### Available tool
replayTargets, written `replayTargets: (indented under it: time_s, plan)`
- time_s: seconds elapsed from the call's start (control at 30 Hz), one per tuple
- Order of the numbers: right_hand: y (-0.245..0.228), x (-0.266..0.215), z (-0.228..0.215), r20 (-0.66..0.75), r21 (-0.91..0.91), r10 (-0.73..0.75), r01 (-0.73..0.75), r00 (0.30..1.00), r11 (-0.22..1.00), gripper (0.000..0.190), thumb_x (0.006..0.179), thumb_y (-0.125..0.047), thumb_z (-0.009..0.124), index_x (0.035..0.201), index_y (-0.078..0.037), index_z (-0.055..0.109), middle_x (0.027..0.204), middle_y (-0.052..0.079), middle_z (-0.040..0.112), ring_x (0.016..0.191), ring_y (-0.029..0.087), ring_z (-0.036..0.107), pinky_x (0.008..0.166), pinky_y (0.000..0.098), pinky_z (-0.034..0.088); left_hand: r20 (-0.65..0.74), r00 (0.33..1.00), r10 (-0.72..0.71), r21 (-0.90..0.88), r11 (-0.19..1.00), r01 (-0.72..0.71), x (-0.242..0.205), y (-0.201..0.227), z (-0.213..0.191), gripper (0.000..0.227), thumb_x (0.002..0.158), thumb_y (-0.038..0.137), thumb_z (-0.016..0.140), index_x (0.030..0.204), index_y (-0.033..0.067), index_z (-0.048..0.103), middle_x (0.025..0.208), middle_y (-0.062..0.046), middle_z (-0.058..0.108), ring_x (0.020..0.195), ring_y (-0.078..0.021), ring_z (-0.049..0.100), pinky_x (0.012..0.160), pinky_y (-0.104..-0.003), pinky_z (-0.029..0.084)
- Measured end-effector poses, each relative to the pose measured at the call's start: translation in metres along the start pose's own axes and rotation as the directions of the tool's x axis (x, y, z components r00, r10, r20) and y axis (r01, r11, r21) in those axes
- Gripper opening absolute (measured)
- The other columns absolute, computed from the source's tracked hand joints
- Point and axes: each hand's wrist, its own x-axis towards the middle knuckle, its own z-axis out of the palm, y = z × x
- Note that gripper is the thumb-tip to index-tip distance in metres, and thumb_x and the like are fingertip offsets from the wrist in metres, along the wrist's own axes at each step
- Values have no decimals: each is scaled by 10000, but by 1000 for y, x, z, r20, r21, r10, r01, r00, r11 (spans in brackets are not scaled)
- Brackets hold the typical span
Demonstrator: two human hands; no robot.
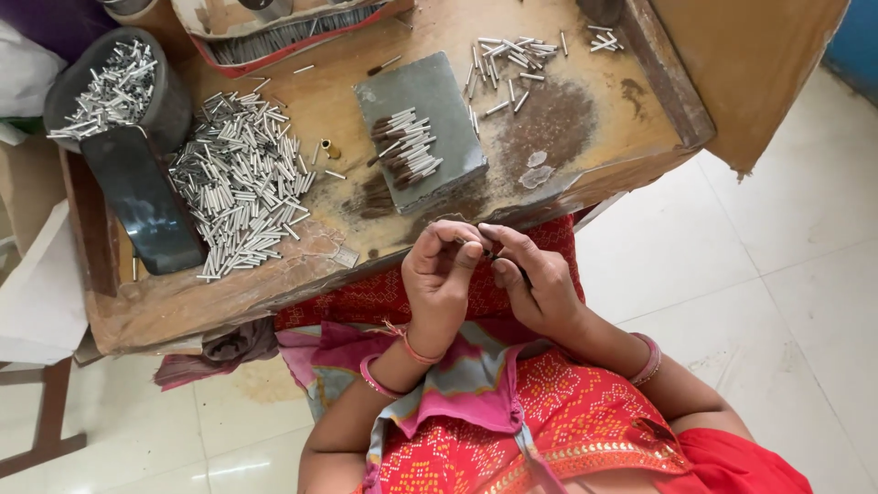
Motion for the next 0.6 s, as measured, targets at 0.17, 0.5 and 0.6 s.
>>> replayTargets:
  time_s: [0.17, 0.5, 0.6]
  plan:
    - [-3, 0, -3, 17, -28, 6, -6, 1000, 1000, 340, 1033, -1, 531, 1371, 21, 553, 793, 66, 644, 661, 133, 640, 634, 275, 527, 17, 1000, 1, -14, 1000, 0, 6, 6, -8, 81, 1002, -77, 642, 1037, -4, 638, 1042, -71, 658, 975, -124, 616, 926, -253, 504]
    - [-7, -1, -10, -90, -155, -122, 108, 988, 982, 152, 930, -30, 744, 1056, -26, 659, 817, 67, 664, 647, 127, 629, 597, 264, 488, 234, 972, 0, 156, 987, -38, -1, 30, -4, 154, 980, -125, 628, 1088, -33, 688, 1126, -71, 604, 1022, -122, 624, 924, -246, 531]
    - [-8, -4, -9, -109, -170, -88, 69, 990, 983, 142, 901, -4, 759, 985, -35, 650, 746, 39, 631, 562, 100, 549, 533, 249, 434, 191, 977, -100, 45, 995, 93, -3, 26, -10, 117, 1012, -114, 618, 1082, -27, 650, 1043, -67, 680, 951, -105, 645, 885, -241, 551]
